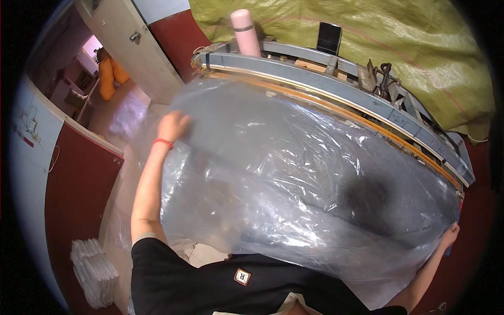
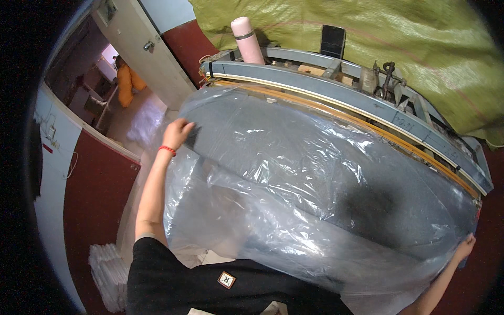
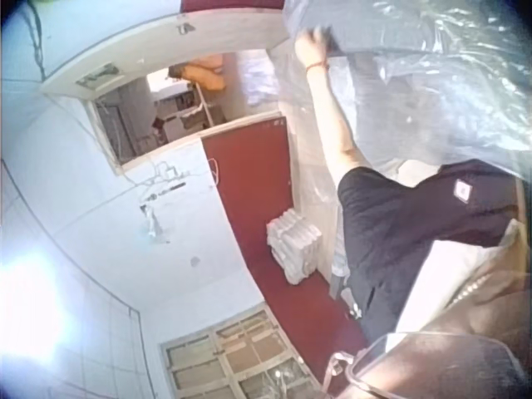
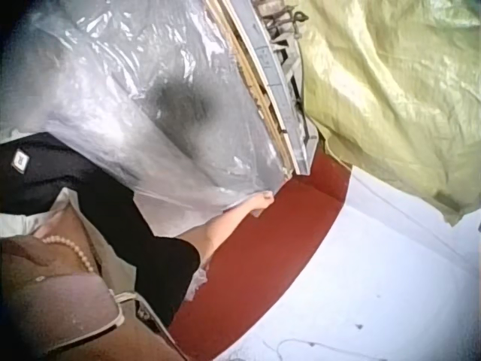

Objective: The recorder uses a thermal impulse sealer to seal large plastic sheets or bags.

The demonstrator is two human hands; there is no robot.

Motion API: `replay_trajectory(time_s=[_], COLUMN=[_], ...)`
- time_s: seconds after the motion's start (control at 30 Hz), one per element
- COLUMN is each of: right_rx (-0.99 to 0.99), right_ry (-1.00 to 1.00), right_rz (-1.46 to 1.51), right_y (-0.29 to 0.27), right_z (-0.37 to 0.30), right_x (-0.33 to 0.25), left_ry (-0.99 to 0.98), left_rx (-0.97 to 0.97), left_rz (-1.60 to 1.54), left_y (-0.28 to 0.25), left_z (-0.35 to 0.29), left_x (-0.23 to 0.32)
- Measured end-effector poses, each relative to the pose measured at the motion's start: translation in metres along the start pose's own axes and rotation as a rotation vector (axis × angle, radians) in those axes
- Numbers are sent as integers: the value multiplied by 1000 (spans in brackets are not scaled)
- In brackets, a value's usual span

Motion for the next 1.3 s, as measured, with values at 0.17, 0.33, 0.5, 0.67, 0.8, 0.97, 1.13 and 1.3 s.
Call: replay_trajectory(time_s=[0.17,0.33,0.5,0.67,0.8,0.97,1.13,1.3], right_rx=[-39,-67,-64,-81,-60,49,41,-59], right_ry=[-107,150,-66,9,115,104,131,162], right_rz=[-15,-176,-101,-94,-122,27,290,708], right_y=[17,-14,9,23,8,-30,-15,-20], right_z=[2,-5,9,17,7,-11,-8,-6], right_x=[-44,-26,-24,-3,-4,-41,-88,-46], left_ry=[668,456,506,458,-52,113,450,941], left_rx=[139,297,245,264,-91,-474,-181,-974], left_rz=[-74,-90,248,-126,133,79,-396,-765], left_y=[45,29,2,11,54,57,50,60], left_z=[-4,-88,-116,-34,35,87,88,-147], left_x=[86,42,36,66,46,68,149,442])
Point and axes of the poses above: each hand's wrist, its own z-axis towards the middle knuckle, its own y-axis out of the palm, x = y × z, the point moved 5 cm from there along z, towards the middle knuckle, and after that the axes turned 4 degrees about -z, right-handed, at the moved point
